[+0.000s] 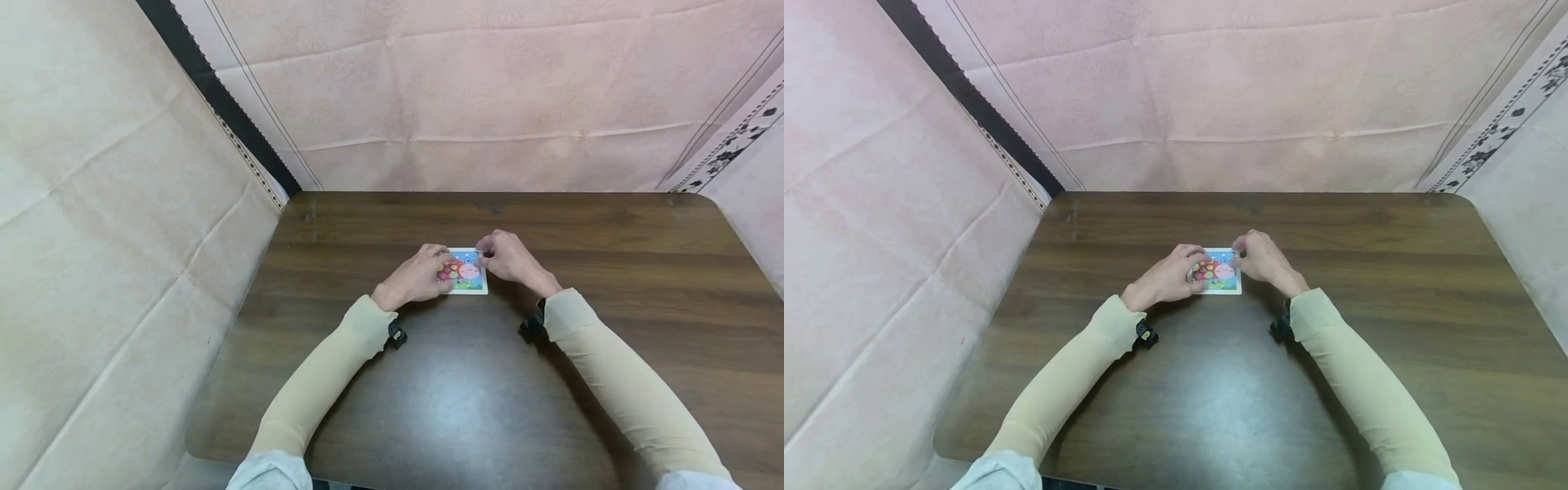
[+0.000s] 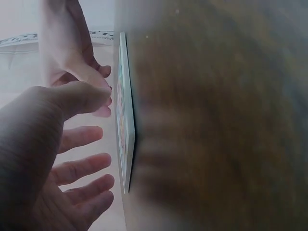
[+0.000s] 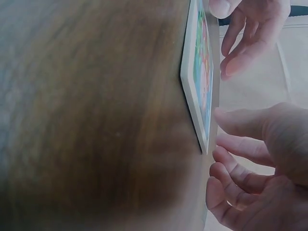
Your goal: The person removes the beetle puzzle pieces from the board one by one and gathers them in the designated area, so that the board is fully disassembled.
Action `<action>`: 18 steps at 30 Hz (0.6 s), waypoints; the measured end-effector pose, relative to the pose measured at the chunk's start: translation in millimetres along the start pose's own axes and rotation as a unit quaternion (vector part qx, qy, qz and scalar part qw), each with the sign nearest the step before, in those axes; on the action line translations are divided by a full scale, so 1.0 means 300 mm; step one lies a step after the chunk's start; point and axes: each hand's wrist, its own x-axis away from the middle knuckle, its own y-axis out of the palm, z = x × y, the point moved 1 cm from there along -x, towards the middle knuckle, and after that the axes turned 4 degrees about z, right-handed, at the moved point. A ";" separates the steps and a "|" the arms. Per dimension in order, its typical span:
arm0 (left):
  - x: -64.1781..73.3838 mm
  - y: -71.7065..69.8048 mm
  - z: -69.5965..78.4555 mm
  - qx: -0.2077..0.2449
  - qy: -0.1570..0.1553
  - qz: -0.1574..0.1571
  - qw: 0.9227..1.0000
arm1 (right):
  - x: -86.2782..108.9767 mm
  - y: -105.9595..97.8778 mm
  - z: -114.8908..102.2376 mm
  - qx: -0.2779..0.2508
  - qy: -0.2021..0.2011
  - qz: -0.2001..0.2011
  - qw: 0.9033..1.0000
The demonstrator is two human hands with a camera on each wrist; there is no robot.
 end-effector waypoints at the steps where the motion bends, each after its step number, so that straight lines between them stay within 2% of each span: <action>1: -0.001 0.002 0.002 0.000 -0.001 -0.004 1.000 | -0.002 0.002 0.001 0.001 0.001 -0.002 1.000; 9: -0.005 0.010 0.016 -0.002 0.007 -0.042 0.999 | -0.007 0.014 0.005 0.004 0.009 -0.021 1.000; 18: -0.013 0.012 0.018 -0.026 0.026 -0.052 0.998 | -0.016 0.020 0.004 0.005 0.012 -0.024 1.000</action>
